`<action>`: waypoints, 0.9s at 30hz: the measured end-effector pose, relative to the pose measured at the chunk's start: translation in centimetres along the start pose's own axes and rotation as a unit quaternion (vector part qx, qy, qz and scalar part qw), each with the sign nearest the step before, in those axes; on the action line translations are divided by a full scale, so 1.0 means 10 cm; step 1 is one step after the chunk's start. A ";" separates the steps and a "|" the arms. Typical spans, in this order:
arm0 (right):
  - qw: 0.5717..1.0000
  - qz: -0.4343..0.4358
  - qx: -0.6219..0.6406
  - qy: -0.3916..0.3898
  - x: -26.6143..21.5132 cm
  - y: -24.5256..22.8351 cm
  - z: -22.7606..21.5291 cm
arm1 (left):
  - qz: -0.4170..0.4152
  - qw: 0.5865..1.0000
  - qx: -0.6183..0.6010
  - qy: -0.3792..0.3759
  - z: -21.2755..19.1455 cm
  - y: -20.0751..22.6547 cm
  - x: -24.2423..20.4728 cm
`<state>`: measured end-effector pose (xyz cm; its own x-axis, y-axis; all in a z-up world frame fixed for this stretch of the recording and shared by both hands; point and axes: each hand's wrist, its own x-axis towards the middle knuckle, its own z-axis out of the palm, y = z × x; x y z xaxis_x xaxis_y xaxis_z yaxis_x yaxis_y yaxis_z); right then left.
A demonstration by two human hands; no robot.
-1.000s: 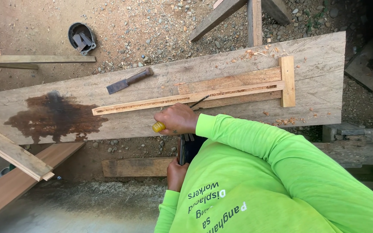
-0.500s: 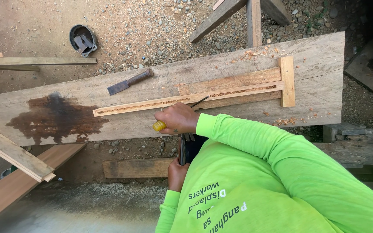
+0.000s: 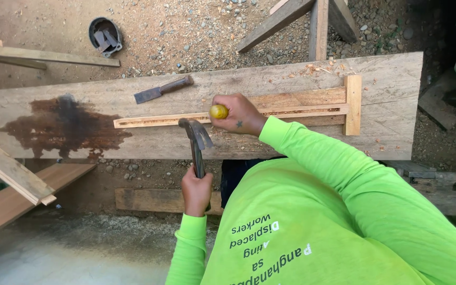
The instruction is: Chiseling and hammering a groove in a piece of wood.
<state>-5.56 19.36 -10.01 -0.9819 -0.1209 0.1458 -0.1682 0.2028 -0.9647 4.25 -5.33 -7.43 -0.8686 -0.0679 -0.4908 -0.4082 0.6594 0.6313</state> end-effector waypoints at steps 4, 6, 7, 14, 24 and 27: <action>1.000 -0.004 0.018 0.002 -0.03 0.13 -0.20 | 0.040 0.996 -0.065 0.035 -0.29 0.86 -0.03; 0.998 0.030 0.057 0.028 -0.03 0.21 -0.28 | 0.165 0.981 -0.082 0.058 -0.41 1.18 -0.06; 0.998 0.030 0.061 0.013 -0.03 0.22 -0.28 | 0.153 0.982 -0.085 0.067 -0.43 1.26 -0.10; 0.999 0.011 0.032 0.003 -0.04 0.20 -0.32 | 0.195 0.980 0.046 -0.007 -0.25 1.38 -0.03; 0.995 0.038 0.088 -0.030 -0.04 0.13 -0.35 | 0.232 0.972 -0.030 0.034 -0.62 1.52 -0.20; 1.000 -0.004 0.012 -0.006 -0.13 0.36 -0.30 | 0.287 0.947 -0.102 0.107 -0.60 1.49 -0.18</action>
<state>-5.19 23.22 -13.05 -0.9793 -0.1344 0.1513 -0.1740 0.1777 -0.9686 -1.91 0.08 6.49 -0.9919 0.0926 0.0867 0.1206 0.4768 0.8707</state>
